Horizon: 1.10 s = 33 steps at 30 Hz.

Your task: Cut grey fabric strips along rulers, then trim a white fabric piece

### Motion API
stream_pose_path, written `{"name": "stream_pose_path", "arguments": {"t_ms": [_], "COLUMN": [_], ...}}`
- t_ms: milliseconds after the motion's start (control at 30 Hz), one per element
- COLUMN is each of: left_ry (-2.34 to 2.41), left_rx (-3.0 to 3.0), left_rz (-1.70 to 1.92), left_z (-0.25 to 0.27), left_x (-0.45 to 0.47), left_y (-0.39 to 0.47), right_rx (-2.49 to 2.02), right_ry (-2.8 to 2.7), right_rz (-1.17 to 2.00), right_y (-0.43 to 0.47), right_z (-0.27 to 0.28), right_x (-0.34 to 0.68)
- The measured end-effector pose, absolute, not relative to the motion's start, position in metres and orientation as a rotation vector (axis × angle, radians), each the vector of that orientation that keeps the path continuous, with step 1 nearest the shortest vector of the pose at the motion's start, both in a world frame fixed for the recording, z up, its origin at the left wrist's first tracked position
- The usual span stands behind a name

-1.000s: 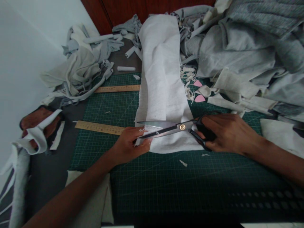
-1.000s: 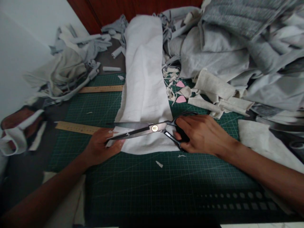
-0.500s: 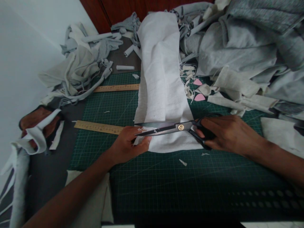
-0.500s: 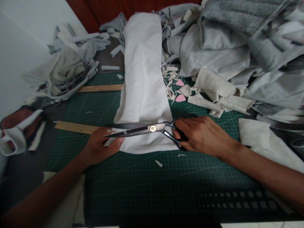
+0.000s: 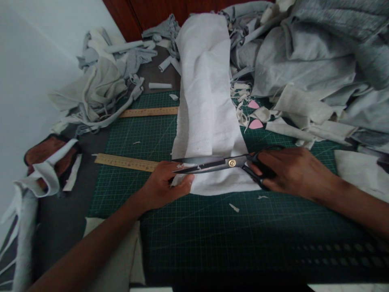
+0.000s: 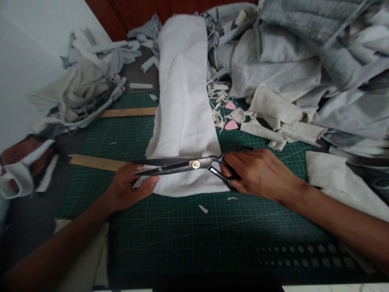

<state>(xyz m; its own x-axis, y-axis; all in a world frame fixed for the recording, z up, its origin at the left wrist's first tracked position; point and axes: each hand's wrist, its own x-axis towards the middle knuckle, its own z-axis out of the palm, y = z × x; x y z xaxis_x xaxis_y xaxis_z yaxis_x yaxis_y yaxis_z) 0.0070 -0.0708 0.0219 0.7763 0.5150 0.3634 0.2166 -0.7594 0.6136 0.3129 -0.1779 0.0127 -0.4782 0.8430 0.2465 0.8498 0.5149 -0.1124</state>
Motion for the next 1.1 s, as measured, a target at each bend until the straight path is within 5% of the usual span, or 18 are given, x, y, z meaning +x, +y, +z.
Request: {"name": "stream_pose_path", "arguments": {"t_ms": [1100], "left_ry": [0.464], "left_rx": [2.387], "left_rz": [0.705], "left_z": [0.0223], "left_x": [0.0071], "left_y": [-0.0701], "right_rx": [-1.419], "right_ry": [-2.559], "right_rz": [0.009], "right_y": [-0.18], "right_z": [0.0166], "right_x": [0.3118]}}
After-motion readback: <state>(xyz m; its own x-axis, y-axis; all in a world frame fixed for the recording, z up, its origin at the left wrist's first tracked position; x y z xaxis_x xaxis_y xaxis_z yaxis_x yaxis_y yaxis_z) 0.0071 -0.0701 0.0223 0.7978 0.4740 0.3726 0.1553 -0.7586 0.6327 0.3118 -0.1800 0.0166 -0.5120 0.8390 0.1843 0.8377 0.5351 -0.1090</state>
